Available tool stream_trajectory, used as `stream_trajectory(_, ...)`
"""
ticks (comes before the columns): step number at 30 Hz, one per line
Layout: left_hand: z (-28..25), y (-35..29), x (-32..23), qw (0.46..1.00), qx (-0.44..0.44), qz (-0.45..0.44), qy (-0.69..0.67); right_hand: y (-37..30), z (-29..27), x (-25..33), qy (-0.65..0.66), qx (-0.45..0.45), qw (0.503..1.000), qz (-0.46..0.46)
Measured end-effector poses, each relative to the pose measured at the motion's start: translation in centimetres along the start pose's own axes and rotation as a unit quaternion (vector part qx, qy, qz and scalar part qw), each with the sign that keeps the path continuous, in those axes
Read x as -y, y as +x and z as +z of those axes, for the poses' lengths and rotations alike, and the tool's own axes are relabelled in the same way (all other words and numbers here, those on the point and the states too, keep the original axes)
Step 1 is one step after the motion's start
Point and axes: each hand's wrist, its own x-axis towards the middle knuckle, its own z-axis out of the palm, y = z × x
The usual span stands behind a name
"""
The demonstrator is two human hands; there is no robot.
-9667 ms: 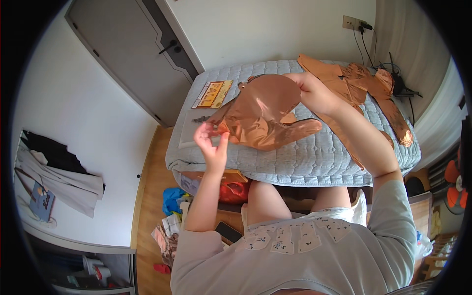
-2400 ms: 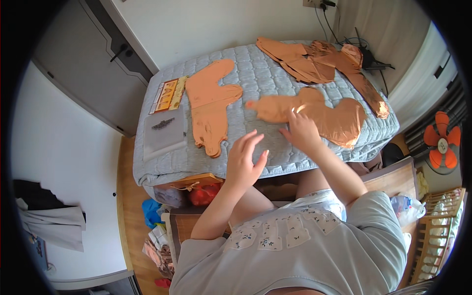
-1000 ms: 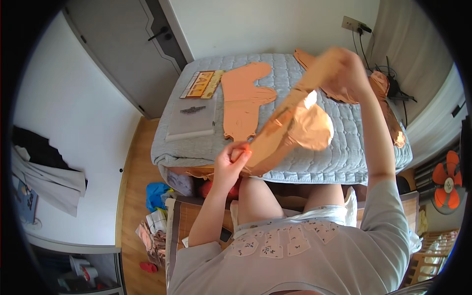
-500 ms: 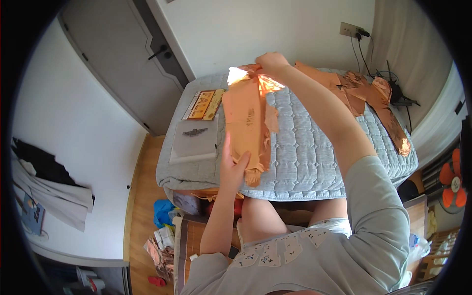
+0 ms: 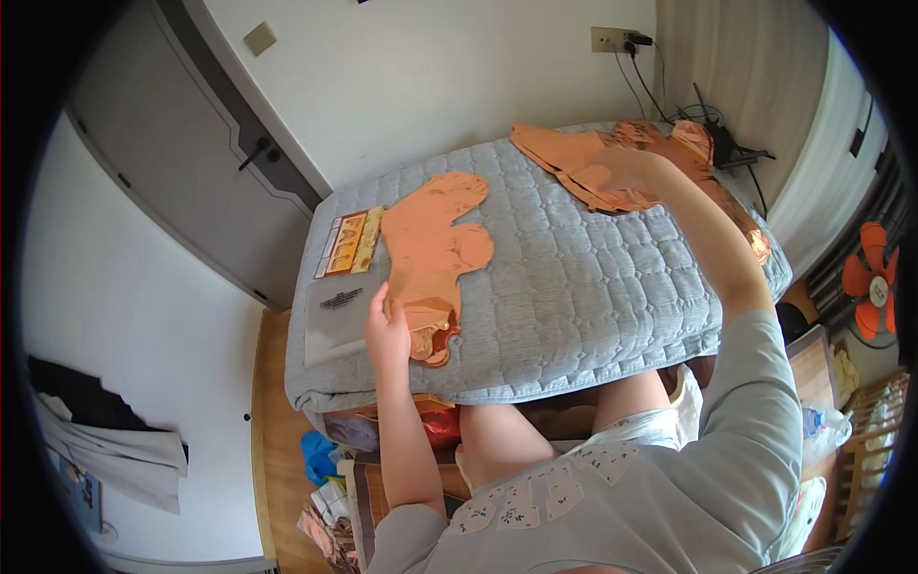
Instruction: Folding and organizing copper-colored foil letter balloons on a bed surface.
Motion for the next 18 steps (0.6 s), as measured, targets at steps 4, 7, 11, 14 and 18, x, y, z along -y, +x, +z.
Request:
stream_trajectory(4, 0.8, -0.8, -3.2, 0.968, -0.028, -0.018, 0.248, -7.2, 5.6, -7.0, 0.011, -0.131, 0.991, -0.005)
stream_trajectory(7, -0.1, -1.3, -3.9, 0.937, -0.040, -0.076, 0.339, -7.8, 5.8, -6.3, 0.081, -0.016, 0.997, 0.009)
stream_trajectory(11, -0.2, -2.1, -4.6, 0.914, -0.037, -0.070, 0.397, -9.9, 6.6, -5.1, 0.083, -0.105, 0.990, 0.036)
stream_trajectory(14, -0.1, -2.8, -5.1, 0.890, -0.048, -0.014, 0.452, -11.1, 5.9, -4.5, 0.055, -0.173, 0.981, 0.068)
stream_trajectory(18, 1.3, -4.6, -8.0, 0.892, -0.068, 0.067, 0.443, -14.1, 3.2, -3.1, -0.005, -0.368, 0.928, -0.063)
